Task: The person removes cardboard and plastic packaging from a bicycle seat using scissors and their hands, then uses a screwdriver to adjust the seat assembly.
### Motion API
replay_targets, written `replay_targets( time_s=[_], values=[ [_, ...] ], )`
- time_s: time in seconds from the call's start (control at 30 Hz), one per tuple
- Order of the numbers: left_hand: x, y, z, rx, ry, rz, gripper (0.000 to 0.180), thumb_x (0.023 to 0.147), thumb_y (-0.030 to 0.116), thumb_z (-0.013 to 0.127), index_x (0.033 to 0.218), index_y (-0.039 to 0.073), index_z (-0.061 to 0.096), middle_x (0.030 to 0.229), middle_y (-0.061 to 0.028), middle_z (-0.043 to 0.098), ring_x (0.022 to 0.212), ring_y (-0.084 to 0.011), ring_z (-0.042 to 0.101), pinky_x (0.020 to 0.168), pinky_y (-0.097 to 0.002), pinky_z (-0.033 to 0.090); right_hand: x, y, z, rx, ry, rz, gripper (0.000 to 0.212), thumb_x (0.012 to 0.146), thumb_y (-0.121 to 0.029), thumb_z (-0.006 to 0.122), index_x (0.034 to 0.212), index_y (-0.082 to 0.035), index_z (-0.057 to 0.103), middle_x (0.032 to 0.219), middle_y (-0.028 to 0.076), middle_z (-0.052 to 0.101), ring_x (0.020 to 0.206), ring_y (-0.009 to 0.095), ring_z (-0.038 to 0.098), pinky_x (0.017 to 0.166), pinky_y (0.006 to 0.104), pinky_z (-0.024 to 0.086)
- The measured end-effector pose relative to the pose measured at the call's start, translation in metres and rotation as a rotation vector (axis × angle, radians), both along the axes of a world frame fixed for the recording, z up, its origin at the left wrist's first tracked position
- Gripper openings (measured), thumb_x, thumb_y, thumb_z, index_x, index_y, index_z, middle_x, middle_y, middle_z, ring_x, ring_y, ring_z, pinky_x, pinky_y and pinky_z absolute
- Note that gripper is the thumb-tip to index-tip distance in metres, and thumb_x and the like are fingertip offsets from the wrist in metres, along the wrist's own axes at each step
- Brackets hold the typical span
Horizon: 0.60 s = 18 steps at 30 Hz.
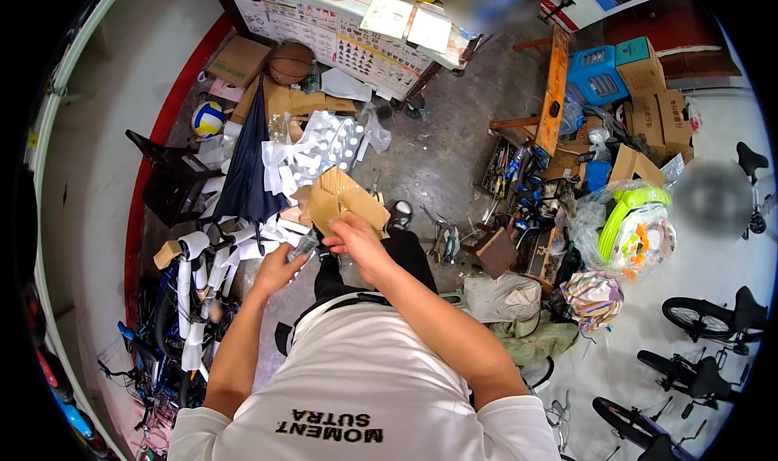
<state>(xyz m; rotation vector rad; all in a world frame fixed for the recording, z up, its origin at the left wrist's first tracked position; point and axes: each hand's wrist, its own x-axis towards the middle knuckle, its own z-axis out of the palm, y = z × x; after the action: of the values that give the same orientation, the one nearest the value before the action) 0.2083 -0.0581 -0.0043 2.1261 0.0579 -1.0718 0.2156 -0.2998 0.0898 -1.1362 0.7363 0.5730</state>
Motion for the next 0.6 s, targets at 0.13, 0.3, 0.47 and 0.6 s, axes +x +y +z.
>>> replay_targets(
  time_s=[0.13, 0.3, 0.47, 0.6],
  values=[
    [-0.003, -0.029, 0.001, -0.068, 0.093, 0.084, 0.062, 0.089, 0.051, 0.074, 0.117, -0.003, 0.063, 0.081, -0.0164, 0.072, 0.062, -0.0209, 0.070, 0.060, -0.0362, 0.055, 0.013, -0.030, -0.014, 0.023, 0.019, 0.081, 0.028, 0.099, -0.030, 0.062, 0.113, -0.005, 0.063, 0.106, 0.005, 0.066, 0.092, 0.015, 0.067, 0.077, 0.0274, 0.050],
    [-0.015, -0.087, 0.000, -0.295, 0.403, 0.407, 0.067, 0.097, 0.050, 0.065, 0.140, 0.002, 0.048, 0.101, -0.0138, 0.070, 0.071, -0.0180, 0.069, 0.062, -0.0316, 0.057, 0.034, -0.093, -0.049, -0.004, 0.104, 0.193, 0.031, 0.096, -0.035, 0.071, 0.109, -0.008, 0.065, 0.100, 0.001, 0.067, 0.089, 0.011, 0.065, 0.076, 0.0264, 0.049],
    [-0.054, -0.174, -0.049, -0.566, 0.546, 0.718, 0.072, 0.100, 0.064, 0.050, 0.147, 0.010, 0.044, 0.101, -0.0112, 0.065, 0.086, -0.0247, 0.074, 0.065, -0.0307, 0.058, 0.060, -0.188, -0.116, 0.115, 0.092, 0.218, 0.028, 0.095, -0.027, 0.073, 0.116, -0.012, 0.061, 0.097, -0.002, 0.066, 0.073, 0.008, 0.059, 0.067, 0.0242, 0.048],
    [-0.107, -0.302, -0.100, -0.717, 0.691, 1.006, 0.075, 0.098, 0.066, 0.052, 0.148, 0.010, 0.045, 0.114, -0.0149, 0.062, 0.089, -0.0216, 0.068, 0.071, -0.0334, 0.058, 0.108, -0.258, -0.177, 0.087, 0.247, 0.210, 0.020, 0.096, -0.024, 0.073, 0.107, -0.015, 0.060, 0.086, -0.006, 0.062, 0.064, 0.003, 0.052, 0.059, 0.0199, 0.045]
  ],
)
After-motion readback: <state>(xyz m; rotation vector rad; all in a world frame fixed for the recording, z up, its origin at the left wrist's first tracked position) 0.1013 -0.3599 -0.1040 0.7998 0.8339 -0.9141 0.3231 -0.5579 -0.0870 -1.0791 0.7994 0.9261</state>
